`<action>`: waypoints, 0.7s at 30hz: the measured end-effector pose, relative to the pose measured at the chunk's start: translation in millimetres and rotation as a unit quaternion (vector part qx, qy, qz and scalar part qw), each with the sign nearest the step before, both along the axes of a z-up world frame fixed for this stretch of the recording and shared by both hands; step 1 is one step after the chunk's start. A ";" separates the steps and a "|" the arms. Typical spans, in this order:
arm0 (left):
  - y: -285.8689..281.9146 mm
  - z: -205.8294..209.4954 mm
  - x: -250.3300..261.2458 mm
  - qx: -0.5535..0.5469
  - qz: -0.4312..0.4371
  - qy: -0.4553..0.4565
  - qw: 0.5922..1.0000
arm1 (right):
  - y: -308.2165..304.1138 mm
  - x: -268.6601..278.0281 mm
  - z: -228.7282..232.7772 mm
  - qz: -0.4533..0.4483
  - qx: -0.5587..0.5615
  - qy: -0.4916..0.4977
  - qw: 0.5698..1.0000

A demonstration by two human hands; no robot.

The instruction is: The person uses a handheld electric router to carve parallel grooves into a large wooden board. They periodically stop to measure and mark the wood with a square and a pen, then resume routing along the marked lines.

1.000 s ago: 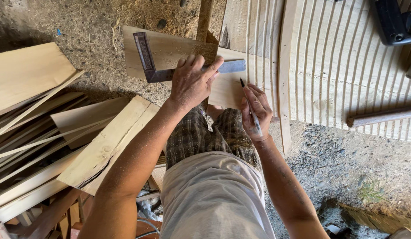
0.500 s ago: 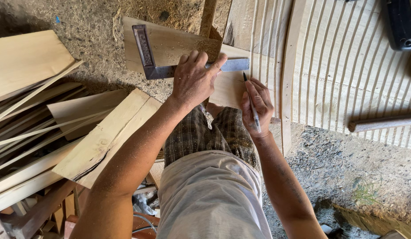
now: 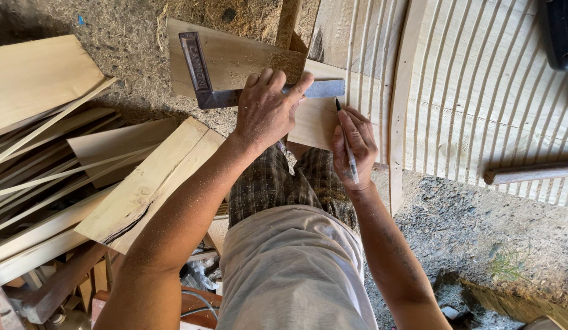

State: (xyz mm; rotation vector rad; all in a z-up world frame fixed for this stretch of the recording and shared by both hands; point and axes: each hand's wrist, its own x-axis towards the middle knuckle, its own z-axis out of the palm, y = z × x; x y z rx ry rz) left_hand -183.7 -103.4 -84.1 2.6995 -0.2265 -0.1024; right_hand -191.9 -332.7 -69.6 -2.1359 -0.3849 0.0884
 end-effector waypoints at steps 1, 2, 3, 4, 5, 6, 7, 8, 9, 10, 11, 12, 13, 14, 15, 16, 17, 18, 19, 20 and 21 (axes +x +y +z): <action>-0.2 0.2 0.2 0.001 0.000 0.000 1.000 | 0.0 -0.1 0.3 0.002 0.001 0.001 1.000; -0.5 0.4 0.7 0.002 0.001 -0.001 1.000 | -0.1 0.4 0.4 0.003 0.002 0.002 1.000; -0.5 0.8 1.1 0.003 0.001 -0.002 1.000 | -0.1 0.8 0.5 0.004 0.002 0.002 1.000; -0.7 1.1 0.8 0.000 0.002 0.003 1.000 | -0.1 0.8 0.7 0.005 0.003 0.002 1.000; -0.9 1.8 0.2 -0.003 0.003 0.008 1.000 | -0.4 0.6 1.3 0.006 0.003 0.002 1.000; -0.7 2.1 0.5 -0.005 0.003 0.012 1.000 | -0.2 1.0 1.3 0.006 0.002 0.000 1.000; -0.2 2.2 0.8 -0.002 0.002 0.011 1.000 | 0.2 1.3 1.1 0.005 0.001 -0.002 1.000; 0.1 2.2 1.1 0.001 0.001 0.011 1.000 | 0.5 1.2 1.2 0.004 0.000 -0.003 1.000; 0.1 2.0 1.0 0.003 -0.001 0.011 1.000 | 0.4 1.1 1.3 0.004 -0.003 -0.002 1.000; -0.1 1.8 0.9 0.002 0.000 0.008 1.000 | 0.2 0.8 1.4 0.004 -0.005 -0.001 1.000; -0.3 1.3 0.8 0.001 0.000 0.006 1.000 | 0.2 0.4 1.6 0.003 -0.008 0.000 1.000; -0.3 1.1 0.4 0.000 0.002 0.004 1.000 | 0.2 0.4 1.8 0.003 -0.007 0.000 1.000; -0.2 0.7 0.3 -0.001 0.001 0.000 1.000 | 0.5 0.4 1.9 0.003 -0.007 -0.001 1.000; -0.2 0.1 0.3 -0.002 0.001 -0.004 1.000 | 0.6 0.7 1.6 0.003 -0.006 -0.002 1.000; 0.0 -0.6 0.3 -0.003 0.001 -0.008 1.000 | 0.8 1.0 1.1 0.002 -0.009 -0.003 1.000; -0.1 -1.2 -0.9 -0.001 0.000 -0.004 1.000 | 0.8 0.3 0.6 0.001 -0.012 -0.002 1.000; -0.2 -1.5 -2.0 0.001 0.000 0.000 1.000 | 0.6 -0.5 0.2 0.000 -0.016 -0.001 1.000; 0.2 -2.6 -1.2 0.002 -0.002 0.003 1.000 | 0.9 -0.2 -0.9 0.003 -0.014 -0.003 1.000; 0.6 -3.3 -0.5 0.002 -0.002 0.002 1.000 | 1.1 0.3 -1.7 0.005 -0.013 -0.005 1.000; 0.5 -3.5 -0.5 0.002 -0.001 0.002 1.000 | 0.8 0.2 -1.6 0.008 -0.011 -0.006 1.000; 0.4 -3.6 -0.6 0.001 -0.001 0.001 1.000 | 0.6 0.1 -1.3 0.007 -0.010 -0.006 1.000</action>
